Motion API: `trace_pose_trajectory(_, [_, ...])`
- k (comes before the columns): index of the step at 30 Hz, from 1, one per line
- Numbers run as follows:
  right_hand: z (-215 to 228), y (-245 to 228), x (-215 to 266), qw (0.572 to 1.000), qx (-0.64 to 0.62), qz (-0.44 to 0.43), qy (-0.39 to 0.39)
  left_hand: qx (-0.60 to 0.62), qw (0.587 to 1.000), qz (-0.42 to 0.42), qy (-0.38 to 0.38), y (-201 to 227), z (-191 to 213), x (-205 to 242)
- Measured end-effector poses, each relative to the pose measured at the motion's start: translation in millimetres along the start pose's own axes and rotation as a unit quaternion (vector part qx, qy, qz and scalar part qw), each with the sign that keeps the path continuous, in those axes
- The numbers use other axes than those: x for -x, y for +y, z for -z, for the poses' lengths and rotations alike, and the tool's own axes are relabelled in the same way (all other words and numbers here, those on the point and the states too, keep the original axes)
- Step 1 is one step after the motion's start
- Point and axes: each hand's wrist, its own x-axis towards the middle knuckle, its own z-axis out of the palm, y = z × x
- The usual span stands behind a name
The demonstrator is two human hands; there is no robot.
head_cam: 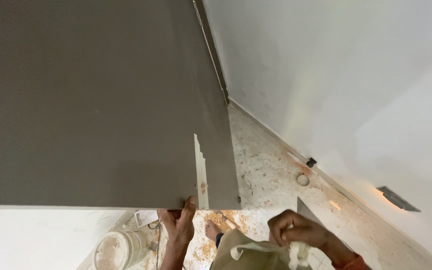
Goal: The recorder is drilling and chiseling a hole for a door lock in a wooden door.
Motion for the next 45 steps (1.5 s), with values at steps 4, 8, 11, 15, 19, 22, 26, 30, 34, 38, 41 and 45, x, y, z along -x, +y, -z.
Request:
trace_pose_trajectory(4, [17.8, 10.3, -63.2, 0.939, 0.123, -0.105, 0.302, 0.107, 0.992, 0.059, 0.013, 8.8, -8.8, -9.4])
trace_pose_trajectory(8, [18.2, -23.7, -196.9, 0.911, 0.217, -0.023, 0.35, 0.112, 0.992, 0.059, 0.019, 17.1, -7.3, -9.5])
trace_pose_trajectory(11, [14.5, -51.7, -251.4, 0.943, 0.086, -0.008, 0.322, 0.167, 0.976, 0.138, 0.034, 16.0, -8.7, -10.2])
trace_pose_trajectory(15, [22.3, -26.6, -269.1, 0.916, 0.145, 0.024, 0.373, 0.168, 0.973, 0.145, 0.056, 28.2, -15.8, -16.4])
trace_pose_trajectory(19, [25.9, -14.7, -272.3, 0.894, 0.216, -0.023, 0.392, 0.153, 0.975, 0.144, 0.076, 15.0, -15.3, -8.6])
trace_pose_trajectory(22, [36.3, -2.2, -267.2, 0.941, 0.125, 0.05, 0.312, 0.155, 0.974, 0.147, 0.071, 23.6, -17.4, -14.8])
trace_pose_trajectory(26, [18.7, -39.3, -259.3, 0.918, 0.241, 0.057, 0.31, 0.161, 0.97, 0.153, 0.097, 21.7, -23.9, -12.6])
trace_pose_trajectory(30, [19.5, -36.3, -269.3, 0.902, 0.251, 0.015, 0.351, 0.142, 0.978, 0.135, 0.077, 8.6, -17.5, -4.9])
trace_pose_trajectory(34, [16.5, -28.2, -237.5, 0.922, 0.27, 0.017, 0.276, 0.115, 0.985, 0.116, 0.06, 17.1, -14.3, -20.1])
trace_pose_trajectory(38, [-5.3, -1.1, -82.1, 0.97, 0.212, -0.042, 0.109, 0.118, 0.983, 0.122, 0.072, 21.5, -10.2, -20.2])
trace_pose_trajectory(41, [12.6, 54.0, 7.4, 0.964, 0.213, -0.132, -0.09, 0.148, 0.977, 0.142, 0.064, 20.5, -5.9, -19.4])
trace_pose_trajectory(45, [23.1, 59.2, -40.9, 0.968, 0.101, -0.147, 0.175, 0.049, 0.995, 0.056, 0.061, 19.0, -7.0, -18.6])
